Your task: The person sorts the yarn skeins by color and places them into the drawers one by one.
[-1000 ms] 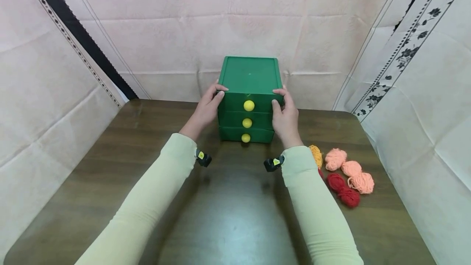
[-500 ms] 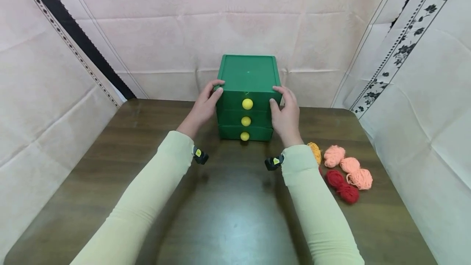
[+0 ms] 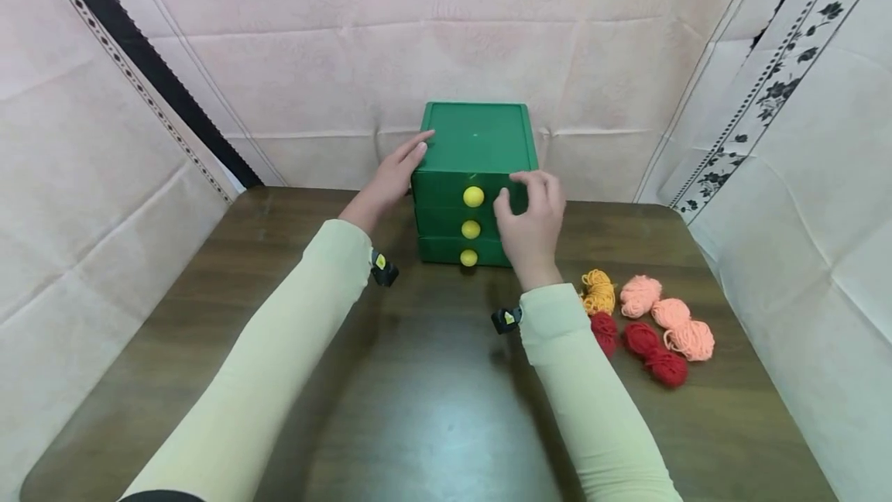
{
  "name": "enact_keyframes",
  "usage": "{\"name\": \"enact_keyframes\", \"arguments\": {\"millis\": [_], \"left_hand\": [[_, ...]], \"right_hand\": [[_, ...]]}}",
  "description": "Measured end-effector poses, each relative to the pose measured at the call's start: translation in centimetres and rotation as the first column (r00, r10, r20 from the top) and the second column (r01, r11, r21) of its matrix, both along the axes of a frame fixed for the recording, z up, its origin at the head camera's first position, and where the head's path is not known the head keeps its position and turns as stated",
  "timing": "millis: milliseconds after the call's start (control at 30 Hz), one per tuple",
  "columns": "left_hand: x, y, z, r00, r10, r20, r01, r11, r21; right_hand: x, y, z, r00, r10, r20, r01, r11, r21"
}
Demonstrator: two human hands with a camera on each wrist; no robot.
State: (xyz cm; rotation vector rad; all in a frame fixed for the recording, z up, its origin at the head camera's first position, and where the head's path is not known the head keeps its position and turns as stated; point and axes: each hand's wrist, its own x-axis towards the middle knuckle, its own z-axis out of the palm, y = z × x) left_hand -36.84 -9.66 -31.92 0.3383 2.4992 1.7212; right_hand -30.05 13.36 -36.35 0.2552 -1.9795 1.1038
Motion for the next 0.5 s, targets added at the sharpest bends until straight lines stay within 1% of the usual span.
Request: {"name": "enact_keyframes", "arguments": {"millis": [100,200,300,400,500], "left_hand": [[-0.2,-0.1,0.5,0.999,0.004,0.047,-0.004,1.0,-0.009],[-0.4,0.0,0.7,0.999,0.012,0.046,-0.011,1.0,-0.023],[-0.5,0.1,0.7,0.998,0.029,0.049,-0.028,0.999,-0.029],[-0.7,0.2,0.5,0.996,0.043,0.072,-0.041,0.999,-0.028],[-0.7,0.4,0.5,0.994,0.054,0.094,-0.052,0.998,-0.02]], "right_hand": [[0.1,-0.8,-0.2,0.999,0.051,0.013,-0.052,0.998,0.04],[0.1,-1.5,-0.5,0.994,0.096,0.05,-0.1,0.992,0.075],[-0.1,-2.1,-0.6,0.988,0.13,0.08,-0.138,0.985,0.105],[-0.2,-2.5,-0.8,0.985,0.144,0.095,-0.155,0.98,0.123],[-0.3,-2.8,-0.8,0.985,0.142,0.093,-0.154,0.978,0.141]]}}
